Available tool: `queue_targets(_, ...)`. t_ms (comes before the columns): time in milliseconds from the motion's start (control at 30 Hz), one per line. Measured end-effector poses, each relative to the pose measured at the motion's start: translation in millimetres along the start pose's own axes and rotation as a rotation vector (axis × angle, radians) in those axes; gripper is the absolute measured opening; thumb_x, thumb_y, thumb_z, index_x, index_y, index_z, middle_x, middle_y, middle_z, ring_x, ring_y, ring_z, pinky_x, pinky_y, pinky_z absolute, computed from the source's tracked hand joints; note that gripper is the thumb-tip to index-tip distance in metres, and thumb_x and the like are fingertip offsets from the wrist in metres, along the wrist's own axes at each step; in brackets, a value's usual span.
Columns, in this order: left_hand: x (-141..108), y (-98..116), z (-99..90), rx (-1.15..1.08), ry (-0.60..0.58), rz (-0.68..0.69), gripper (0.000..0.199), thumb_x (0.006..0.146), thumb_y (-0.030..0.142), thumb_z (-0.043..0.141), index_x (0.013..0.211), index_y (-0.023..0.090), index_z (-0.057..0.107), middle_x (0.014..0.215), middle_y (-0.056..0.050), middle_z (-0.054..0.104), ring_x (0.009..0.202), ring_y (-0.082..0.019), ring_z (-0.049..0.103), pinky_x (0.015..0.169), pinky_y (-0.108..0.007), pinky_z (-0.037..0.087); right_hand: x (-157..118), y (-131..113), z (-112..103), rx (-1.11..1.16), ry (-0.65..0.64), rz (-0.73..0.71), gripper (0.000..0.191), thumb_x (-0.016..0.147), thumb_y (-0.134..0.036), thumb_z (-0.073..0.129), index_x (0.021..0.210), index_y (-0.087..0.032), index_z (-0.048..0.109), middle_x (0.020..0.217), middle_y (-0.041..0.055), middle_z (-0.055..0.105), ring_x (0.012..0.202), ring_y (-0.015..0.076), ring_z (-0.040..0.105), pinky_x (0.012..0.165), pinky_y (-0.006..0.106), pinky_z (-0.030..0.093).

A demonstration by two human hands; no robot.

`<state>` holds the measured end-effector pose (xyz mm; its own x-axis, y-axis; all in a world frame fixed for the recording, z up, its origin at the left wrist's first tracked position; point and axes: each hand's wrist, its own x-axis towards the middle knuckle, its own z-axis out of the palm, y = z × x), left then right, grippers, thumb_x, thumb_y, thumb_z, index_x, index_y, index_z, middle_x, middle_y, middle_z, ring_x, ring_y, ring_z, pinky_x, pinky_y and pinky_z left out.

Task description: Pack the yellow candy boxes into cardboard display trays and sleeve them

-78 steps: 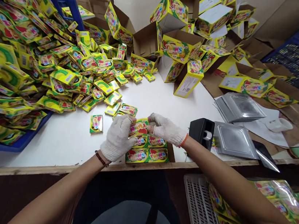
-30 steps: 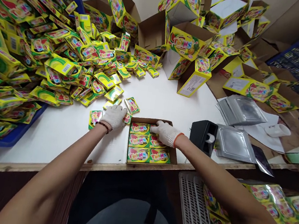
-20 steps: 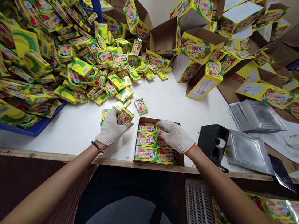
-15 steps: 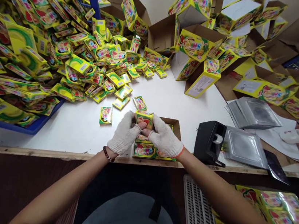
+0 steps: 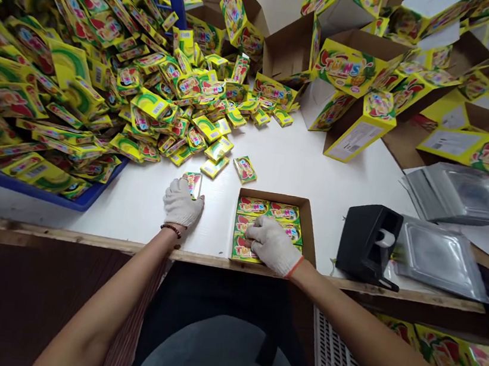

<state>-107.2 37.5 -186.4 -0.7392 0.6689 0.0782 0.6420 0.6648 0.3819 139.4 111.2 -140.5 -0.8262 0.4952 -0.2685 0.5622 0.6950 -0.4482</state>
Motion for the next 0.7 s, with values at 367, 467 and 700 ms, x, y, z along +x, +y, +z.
queue_targets(367,-72.1,69.6,-35.8,-0.561,0.157,0.551,0.075,0.08,0.035,0.068,0.146,0.017,0.036,0.135,-0.016,0.052,0.127,-0.031,0.051,0.11,-0.047,0.043,0.3,-11.8,-42.2,0.705,0.294,-0.093,0.036,0.094,-0.031,0.052,0.127,-0.018,0.057,0.108,0.0063,0.068,0.094,0.0198,0.062,0.081,0.032,0.051)
queue_targets(467,-83.6,81.9,-35.2,-0.633,0.043,0.689,0.073,0.084,0.039,0.065,0.147,0.018,0.034,0.138,-0.017,0.05,0.126,-0.029,0.052,0.106,-0.045,0.047,-0.6,-7.3,-61.5,0.753,0.287,-0.083,0.037,0.091,-0.031,0.054,0.126,-0.018,0.057,0.11,0.006,0.07,0.099,0.0216,0.063,0.086,0.035,0.052)
queue_targets(700,-11.7,53.0,-11.1,-0.399,0.071,0.358,0.05,0.086,0.031,0.058,0.132,0.012,0.049,0.134,-0.019,0.053,0.132,-0.031,0.047,0.11,-0.048,0.042,15.1,27.7,-62.9,0.369,0.063,-0.024,0.036,0.083,-0.017,0.062,0.118,-0.021,0.068,0.114,0.0055,0.071,0.101,0.023,0.064,0.092,0.036,0.05)
